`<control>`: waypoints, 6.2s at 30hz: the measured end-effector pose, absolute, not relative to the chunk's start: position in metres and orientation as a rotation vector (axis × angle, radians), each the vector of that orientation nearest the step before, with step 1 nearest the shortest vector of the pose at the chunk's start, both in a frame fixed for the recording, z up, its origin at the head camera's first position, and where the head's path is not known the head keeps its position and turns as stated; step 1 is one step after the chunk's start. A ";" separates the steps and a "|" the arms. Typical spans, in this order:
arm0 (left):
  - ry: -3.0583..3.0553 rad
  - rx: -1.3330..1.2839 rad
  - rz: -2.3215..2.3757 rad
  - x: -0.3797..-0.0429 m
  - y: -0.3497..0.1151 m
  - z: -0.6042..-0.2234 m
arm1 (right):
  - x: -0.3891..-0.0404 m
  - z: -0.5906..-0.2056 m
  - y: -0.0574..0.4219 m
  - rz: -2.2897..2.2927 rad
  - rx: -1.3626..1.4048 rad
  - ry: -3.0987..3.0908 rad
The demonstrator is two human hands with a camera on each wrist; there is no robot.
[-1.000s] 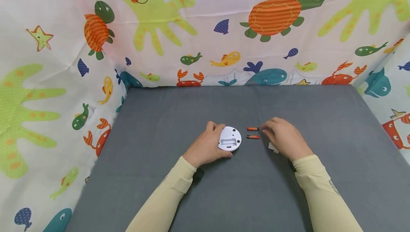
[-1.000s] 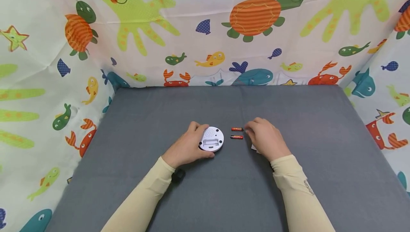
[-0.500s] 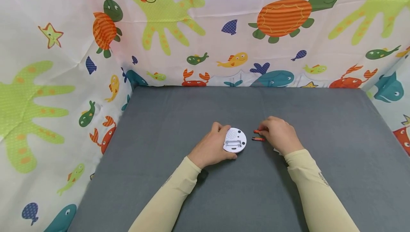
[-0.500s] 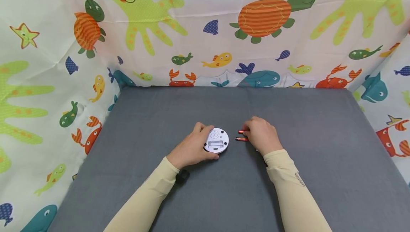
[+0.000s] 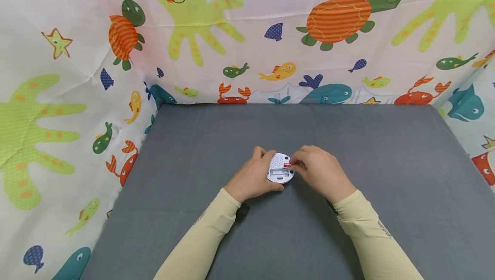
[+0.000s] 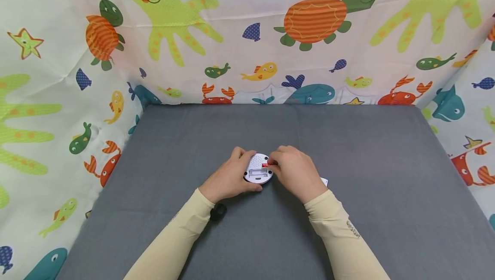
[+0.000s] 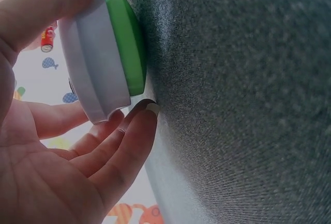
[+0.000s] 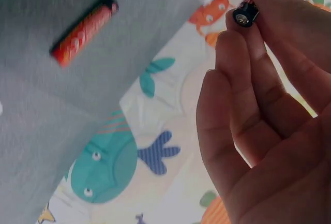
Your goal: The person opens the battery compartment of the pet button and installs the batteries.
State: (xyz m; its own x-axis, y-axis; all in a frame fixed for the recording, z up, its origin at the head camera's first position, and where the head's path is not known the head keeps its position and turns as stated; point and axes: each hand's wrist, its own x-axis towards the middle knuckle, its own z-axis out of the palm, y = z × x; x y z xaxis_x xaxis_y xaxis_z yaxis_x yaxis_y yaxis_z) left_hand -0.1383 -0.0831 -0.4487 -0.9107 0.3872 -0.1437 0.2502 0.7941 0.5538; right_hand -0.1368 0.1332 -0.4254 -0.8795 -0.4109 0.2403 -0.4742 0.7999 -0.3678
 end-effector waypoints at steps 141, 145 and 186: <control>2.827 0.602 0.916 -0.138 -0.081 -0.461 | -0.120 -0.448 0.096 1.137 0.269 -2.922; 2.819 0.639 0.936 -0.137 -0.080 -0.461 | -0.120 -0.449 0.096 1.117 0.245 -2.923; 2.791 0.448 0.914 -0.140 -0.082 -0.460 | -0.094 -0.459 0.218 0.571 0.255 -2.970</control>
State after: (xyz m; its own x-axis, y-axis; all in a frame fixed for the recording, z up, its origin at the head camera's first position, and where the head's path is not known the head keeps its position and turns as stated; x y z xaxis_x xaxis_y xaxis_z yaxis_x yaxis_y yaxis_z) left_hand -0.1397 -0.0816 -0.4604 -0.9404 0.3333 -0.0676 0.2287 0.7669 0.5996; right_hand -0.0938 0.2185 -0.4586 -0.9803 -0.1440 0.1352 -0.1838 0.9154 -0.3581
